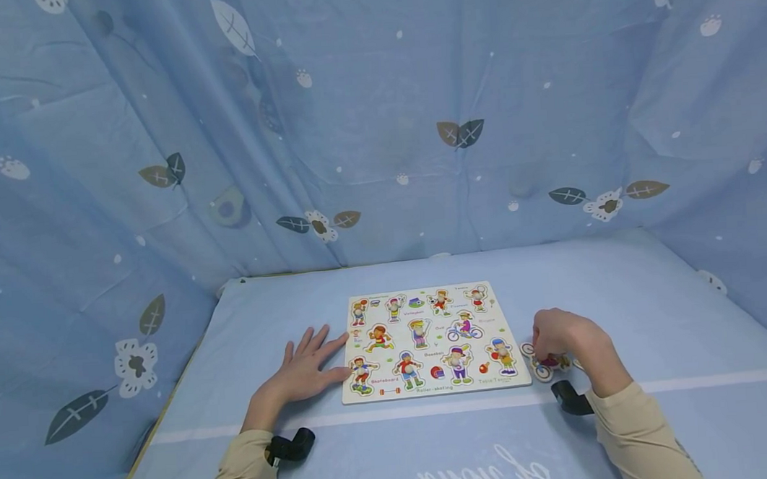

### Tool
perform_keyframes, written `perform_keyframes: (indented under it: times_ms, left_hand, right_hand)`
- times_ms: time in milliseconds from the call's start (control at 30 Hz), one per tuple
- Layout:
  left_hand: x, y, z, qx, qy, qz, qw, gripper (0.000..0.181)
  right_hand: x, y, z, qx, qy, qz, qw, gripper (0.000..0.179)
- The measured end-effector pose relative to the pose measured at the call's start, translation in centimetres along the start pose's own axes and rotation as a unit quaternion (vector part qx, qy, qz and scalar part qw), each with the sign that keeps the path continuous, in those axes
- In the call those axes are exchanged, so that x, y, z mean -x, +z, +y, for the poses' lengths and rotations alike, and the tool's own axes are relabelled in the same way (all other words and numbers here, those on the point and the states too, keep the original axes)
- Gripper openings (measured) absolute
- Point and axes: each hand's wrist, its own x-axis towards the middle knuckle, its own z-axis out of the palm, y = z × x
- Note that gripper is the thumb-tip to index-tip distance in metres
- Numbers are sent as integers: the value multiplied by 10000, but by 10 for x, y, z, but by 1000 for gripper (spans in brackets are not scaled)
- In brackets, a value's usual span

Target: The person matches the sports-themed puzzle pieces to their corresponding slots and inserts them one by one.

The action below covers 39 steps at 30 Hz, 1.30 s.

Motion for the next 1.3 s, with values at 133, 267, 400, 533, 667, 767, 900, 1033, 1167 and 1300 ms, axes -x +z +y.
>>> perform_keyframes:
  times_ms: [133, 267, 400, 533, 667, 767, 900, 1033, 1167, 1300]
  left_hand:
    - [0, 1, 0, -18, -31, -1, 10000, 75]
    - [0, 1, 0, -44, -52, -18, 10000, 75]
    - [1, 2, 0, -62, -44, -24, 10000, 76]
    - [1, 2, 0, -53, -14, -19, 10000, 76]
    - [1, 2, 0, -28, -2, -16, 10000, 76]
    - [1, 2, 0, -20, 6, -14, 10000, 76]
    - [1, 2, 0, -38, 4, -34, 10000, 77]
    - [1, 2, 0, -31, 11, -36, 10000, 76]
    - [0, 1, -1, -15, 8, -24, 10000, 75]
    - [-1, 1, -1, 1, 2, -3, 10000, 75]
  right_hand:
    - [0, -1, 2, -14, -52, 13, 10000, 10]
    - [0, -2, 4, -69, -137, 25, 9999, 8]
    - [1, -3, 4, -17, -155, 74, 9999, 3]
    - [2, -4, 3, 49, -137, 120, 9998, 3]
    - [2, -5, 3, 66, -96, 153, 9998, 3]
    - [3, -6, 4, 92, -101, 215, 9997, 3]
    - [4, -8, 5, 173, -121, 362, 9991, 3]
    - [4, -11, 6, 145, -129, 497, 9986, 5]
    - [2, -11, 7, 91, -249, 636, 9976, 6]
    - [1, -12, 9, 41, -389, 764, 9963, 4]
